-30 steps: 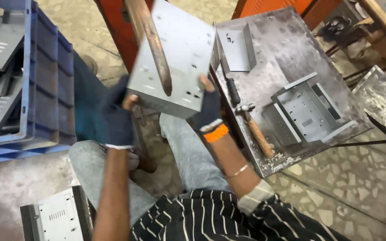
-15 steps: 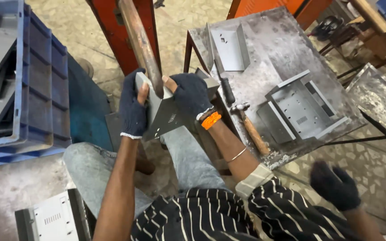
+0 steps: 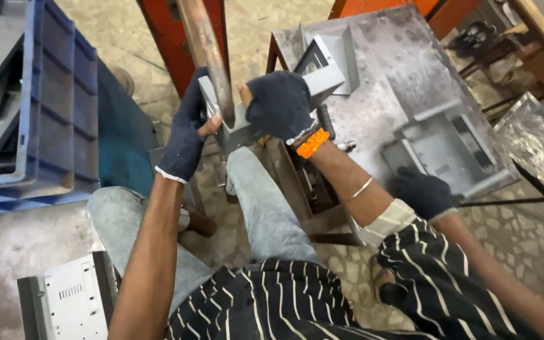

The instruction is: The person sits at a lever-operated sheet metal bending machine, placing painted metal enclosure panels into the machine and pulling the lever to bend their edges. They hammer the bent seams with a ball-peen hammer, turn the panels to work different sides, and set finished boxes on the table.

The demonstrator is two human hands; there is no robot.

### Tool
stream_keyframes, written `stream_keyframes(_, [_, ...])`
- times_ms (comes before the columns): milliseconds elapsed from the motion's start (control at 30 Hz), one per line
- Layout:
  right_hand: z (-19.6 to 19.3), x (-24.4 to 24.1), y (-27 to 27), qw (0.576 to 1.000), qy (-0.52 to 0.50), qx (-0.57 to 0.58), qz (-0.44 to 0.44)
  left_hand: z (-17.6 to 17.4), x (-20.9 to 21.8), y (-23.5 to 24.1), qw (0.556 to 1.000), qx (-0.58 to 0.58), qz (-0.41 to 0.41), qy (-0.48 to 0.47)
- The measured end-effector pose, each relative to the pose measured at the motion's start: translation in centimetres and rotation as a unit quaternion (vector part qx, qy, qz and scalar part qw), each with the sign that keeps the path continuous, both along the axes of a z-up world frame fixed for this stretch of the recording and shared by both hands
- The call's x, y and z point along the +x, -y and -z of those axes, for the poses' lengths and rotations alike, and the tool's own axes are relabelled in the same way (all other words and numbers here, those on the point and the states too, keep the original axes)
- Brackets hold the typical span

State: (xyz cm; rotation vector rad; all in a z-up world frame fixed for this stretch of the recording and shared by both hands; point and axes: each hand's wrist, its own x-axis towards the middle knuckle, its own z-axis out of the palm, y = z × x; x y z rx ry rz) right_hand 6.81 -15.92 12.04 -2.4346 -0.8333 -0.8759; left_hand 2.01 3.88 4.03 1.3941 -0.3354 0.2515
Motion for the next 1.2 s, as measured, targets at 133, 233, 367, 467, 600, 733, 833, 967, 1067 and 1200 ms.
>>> stream_keyframes(133, [-0.6, -0.6, 0.2, 0.995, 0.073, -0.057, -0.031, -0.1, 0.0, -0.1, 1.0, 0.01, 0.002, -0.009])
stream_keyframes(233, [0.0, -1.3, -0.3, 0.999, -0.035, -0.033, 0.014, 0.6, -0.8, 0.4, 1.0, -0.016, 0.009, -0.022])
stream_keyframes(367, [0.3, -0.9, 0.8, 0.996, 0.002, -0.086, -0.025, 0.5, -1.5, 0.8, 0.998, -0.046, 0.021, -0.037])
stream_keyframes(467, [-1.0, -1.9, 1.0, 0.996, 0.007, -0.084, -0.03, 0.5, -1.7, 1.1, 0.998, -0.058, 0.019, -0.029])
stream_keyframes(600, [-1.3, -2.4, 0.9, 0.996, 0.012, -0.068, -0.053, 1.5, -1.5, 1.2, 0.996, -0.079, 0.03, -0.036])
stream_keyframes(733, [-0.5, -1.1, 1.4, 0.987, -0.054, -0.149, -0.01, 0.7, -1.8, 1.3, 0.997, -0.065, 0.019, -0.039])
stream_keyframes(833, [-1.4, -1.6, 0.8, 0.988, -0.046, -0.144, -0.016, 0.7, -2.2, 2.1, 0.994, -0.107, 0.013, -0.034])
stream_keyframes(967, [-0.4, -1.5, 0.6, 0.993, -0.034, -0.1, -0.06, 2.0, -1.1, 1.7, 0.995, -0.097, 0.009, -0.014])
stream_keyframes(1067, [-1.1, -2.7, -0.2, 0.997, 0.07, -0.001, -0.01, 1.4, -1.2, 2.0, 0.992, -0.122, 0.013, 0.007])
stream_keyframes(1200, [-1.8, -1.2, 0.4, 0.993, 0.023, -0.106, -0.051, 0.9, 0.7, 1.5, 0.993, -0.107, -0.002, 0.044])
